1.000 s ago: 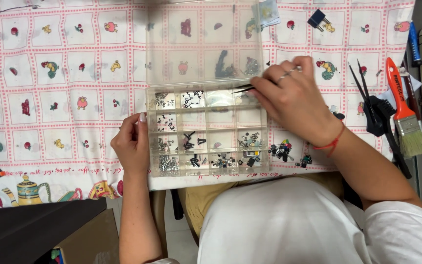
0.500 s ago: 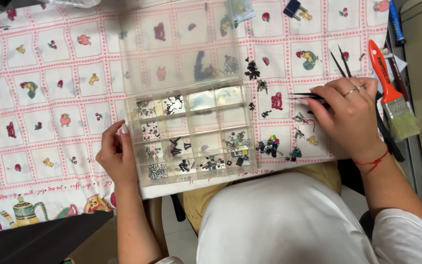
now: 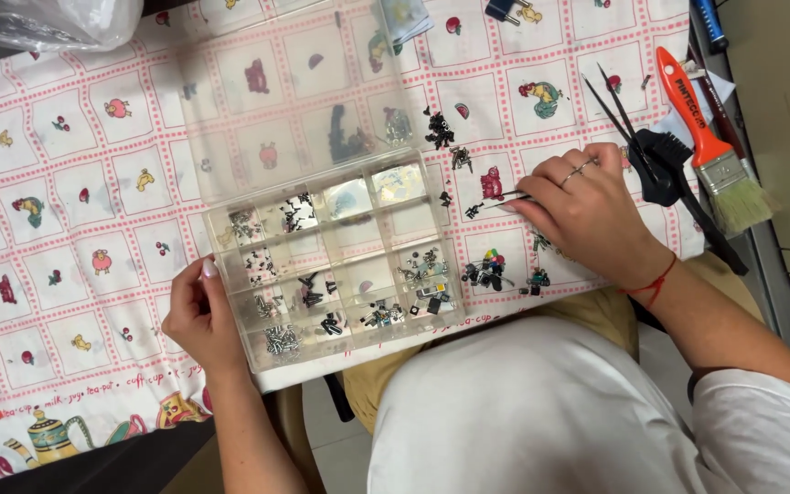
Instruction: Sorting small decorative charms into a compartmentalized plastic storage box using tweezers.
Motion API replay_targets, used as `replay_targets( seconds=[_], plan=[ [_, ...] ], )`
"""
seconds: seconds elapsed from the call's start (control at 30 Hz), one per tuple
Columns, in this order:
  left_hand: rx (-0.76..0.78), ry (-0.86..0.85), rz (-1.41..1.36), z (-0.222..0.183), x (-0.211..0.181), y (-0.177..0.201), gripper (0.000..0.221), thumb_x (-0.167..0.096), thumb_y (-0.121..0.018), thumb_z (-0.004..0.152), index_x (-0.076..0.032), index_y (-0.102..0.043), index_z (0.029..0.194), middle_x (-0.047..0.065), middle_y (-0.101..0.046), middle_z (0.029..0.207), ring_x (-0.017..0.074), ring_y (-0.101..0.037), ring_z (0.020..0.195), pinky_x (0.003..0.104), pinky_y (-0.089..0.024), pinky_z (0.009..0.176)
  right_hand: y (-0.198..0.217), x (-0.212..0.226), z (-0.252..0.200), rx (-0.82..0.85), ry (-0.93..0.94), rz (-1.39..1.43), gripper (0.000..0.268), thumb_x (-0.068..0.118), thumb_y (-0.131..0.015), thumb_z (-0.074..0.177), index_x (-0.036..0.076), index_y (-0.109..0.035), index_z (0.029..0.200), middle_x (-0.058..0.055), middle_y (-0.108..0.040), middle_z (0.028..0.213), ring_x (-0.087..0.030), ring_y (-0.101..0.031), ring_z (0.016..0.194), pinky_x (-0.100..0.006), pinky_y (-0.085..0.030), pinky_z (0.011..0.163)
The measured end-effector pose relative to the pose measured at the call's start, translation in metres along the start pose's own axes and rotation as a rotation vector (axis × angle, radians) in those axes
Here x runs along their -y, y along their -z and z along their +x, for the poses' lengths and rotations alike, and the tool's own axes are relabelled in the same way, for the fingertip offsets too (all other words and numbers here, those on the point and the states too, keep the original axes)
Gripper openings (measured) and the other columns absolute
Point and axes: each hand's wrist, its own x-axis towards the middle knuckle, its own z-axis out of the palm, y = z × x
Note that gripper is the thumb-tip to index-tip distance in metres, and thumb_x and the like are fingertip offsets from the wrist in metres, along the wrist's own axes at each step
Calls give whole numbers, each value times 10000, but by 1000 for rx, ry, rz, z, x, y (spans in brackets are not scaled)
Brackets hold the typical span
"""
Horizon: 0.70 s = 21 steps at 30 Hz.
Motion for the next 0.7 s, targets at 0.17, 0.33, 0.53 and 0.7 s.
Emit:
replay_targets(
  seconds=[0.17, 0.33, 0.53, 0.7],
  plan=[
    [-4, 0, -19, -1, -2, 0, 120, -106, -671, 1096, -31, -764, 1111, 62, -465, 504, 149, -418, 485, 287, -397, 537, -5, -2, 3, 18, 41, -10, 143, 224, -750, 1009, 91, -727, 961, -23, -656, 861, -200, -606, 813, -405, -381, 918],
    [-2, -3, -27, 0, -2, 0, 119, -98, -670, 1098, -20, -759, 1101, 68, -469, 504, 149, -416, 483, 293, -399, 532, 1, -1, 7, 23, 49, -27, 157, 227, -751, 1015, 92, -723, 939, -16, -656, 829, -193, -602, 796, -405, -376, 910],
    [-4, 4, -28, 0, -2, -1, 119, -103, -671, 1098, -28, -763, 1099, 57, -456, 497, 143, -415, 480, 286, -398, 530, 11, 1, 12, 17, 27, -27, 152, 207, -779, 1006, 83, -739, 929, -19, -670, 807, -192, -609, 791, -416, -369, 924],
    [-12, 11, -33, 1, -5, -1, 114, -111, -677, 1091, -40, -766, 1093, 59, -460, 498, 153, -426, 486, 295, -403, 532, 21, 2, 21, -13, 37, -32, 149, 205, -795, 1013, 87, -739, 940, -16, -675, 827, -200, -617, 805, -429, -378, 948]
  ],
)
